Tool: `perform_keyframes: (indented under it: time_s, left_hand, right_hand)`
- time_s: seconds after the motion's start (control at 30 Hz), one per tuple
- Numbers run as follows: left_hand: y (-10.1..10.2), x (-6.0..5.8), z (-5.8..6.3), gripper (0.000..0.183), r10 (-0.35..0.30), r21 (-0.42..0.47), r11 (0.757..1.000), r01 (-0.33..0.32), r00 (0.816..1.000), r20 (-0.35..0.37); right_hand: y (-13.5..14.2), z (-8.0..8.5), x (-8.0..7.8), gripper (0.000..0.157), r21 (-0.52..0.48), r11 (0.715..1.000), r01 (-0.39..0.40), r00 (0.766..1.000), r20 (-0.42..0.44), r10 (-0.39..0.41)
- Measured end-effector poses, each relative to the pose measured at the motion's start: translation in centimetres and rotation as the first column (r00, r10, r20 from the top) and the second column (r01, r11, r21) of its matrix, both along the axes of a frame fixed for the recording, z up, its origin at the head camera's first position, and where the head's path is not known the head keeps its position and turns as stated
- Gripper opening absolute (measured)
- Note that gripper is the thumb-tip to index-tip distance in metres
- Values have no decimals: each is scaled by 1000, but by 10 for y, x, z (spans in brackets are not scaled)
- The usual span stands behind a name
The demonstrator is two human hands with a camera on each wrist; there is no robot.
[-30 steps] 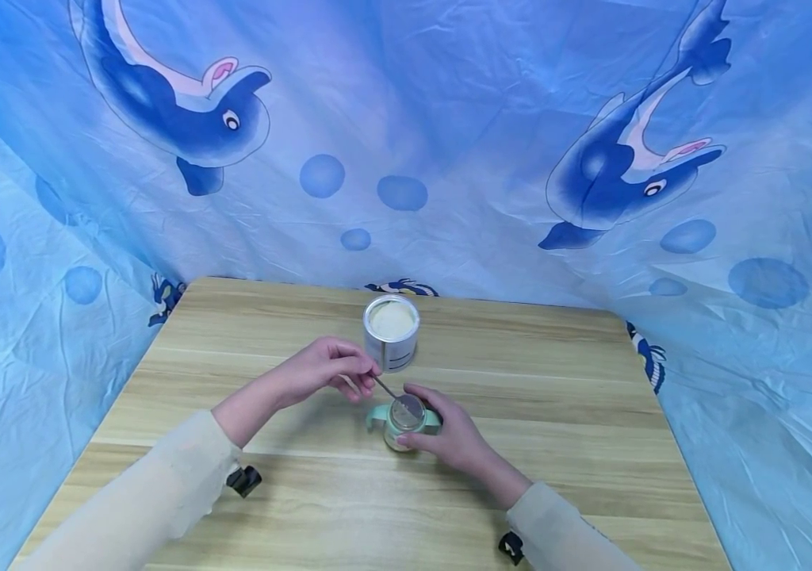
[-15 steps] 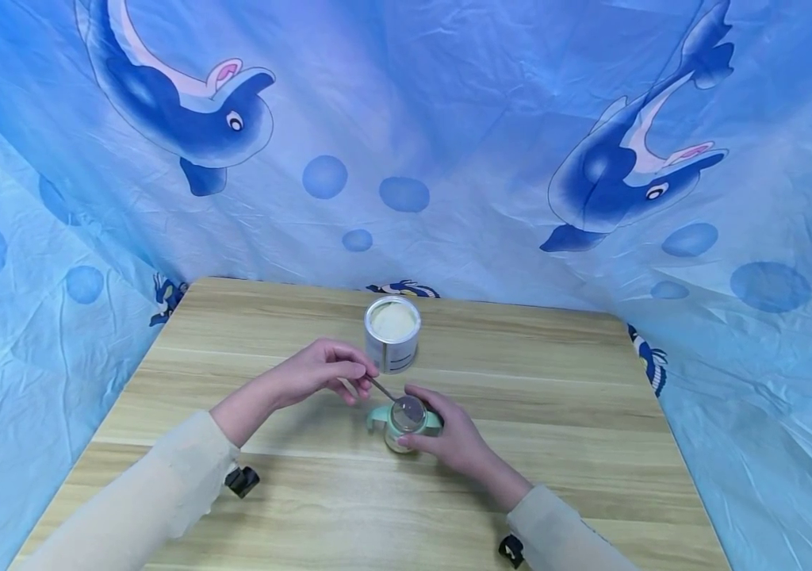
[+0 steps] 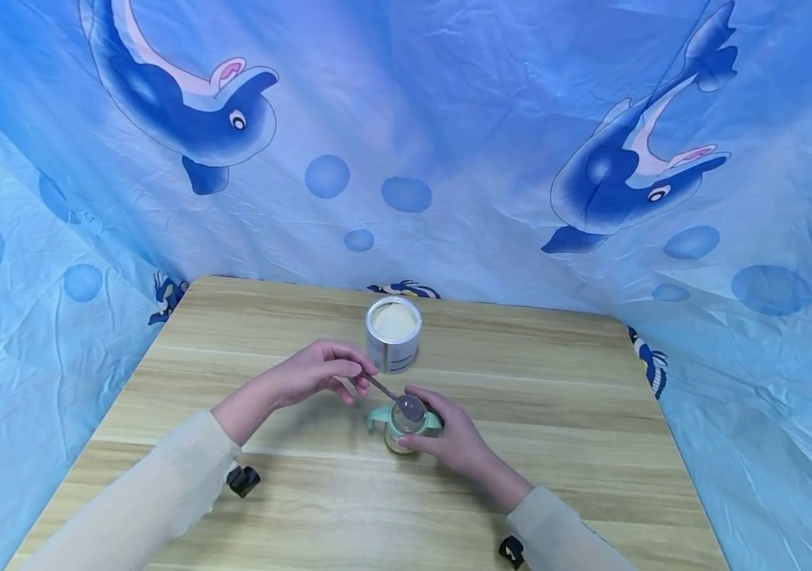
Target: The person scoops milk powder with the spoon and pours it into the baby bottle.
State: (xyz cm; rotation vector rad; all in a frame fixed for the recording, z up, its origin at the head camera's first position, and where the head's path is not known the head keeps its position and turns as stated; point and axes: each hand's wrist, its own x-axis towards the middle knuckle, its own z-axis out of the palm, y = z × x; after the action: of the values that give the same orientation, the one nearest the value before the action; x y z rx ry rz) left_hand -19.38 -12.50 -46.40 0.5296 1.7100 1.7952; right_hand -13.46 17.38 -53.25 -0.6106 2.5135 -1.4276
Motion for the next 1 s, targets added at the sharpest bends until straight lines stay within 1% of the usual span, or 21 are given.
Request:
perform_keyframes:
  time_s: [0.2, 0.37, 0.53, 0.8, 1.0]
  left_hand:
    - [0, 0, 3, 38, -19, 15, 1000, 19, 1000, 11]
    - [-1, -1, 4, 39, -28, -9, 1000, 28, 1000, 0]
    - [0, -1, 5, 35, -32, -21, 999, 32, 999, -9]
    - [3, -4, 6, 35, -12, -53, 999, 10, 1000, -23]
    - [6, -3, 7, 38, 37, -52, 998, -37, 999, -13]
  right_hand:
    - [0, 0, 1, 81, -11, 1000, -5, 1000, 0, 5]
    - [0, -1, 1, 81, -12, 1000, -5, 1000, -1, 5]
    - [0, -1, 1, 81, -19, 1000, -10, 1000, -15, 10]
    - [1, -3, -1, 80, -19, 1000, -14, 999, -39, 13]
    - [1, -3, -1, 81, -17, 1000, -18, 999, -51, 17]
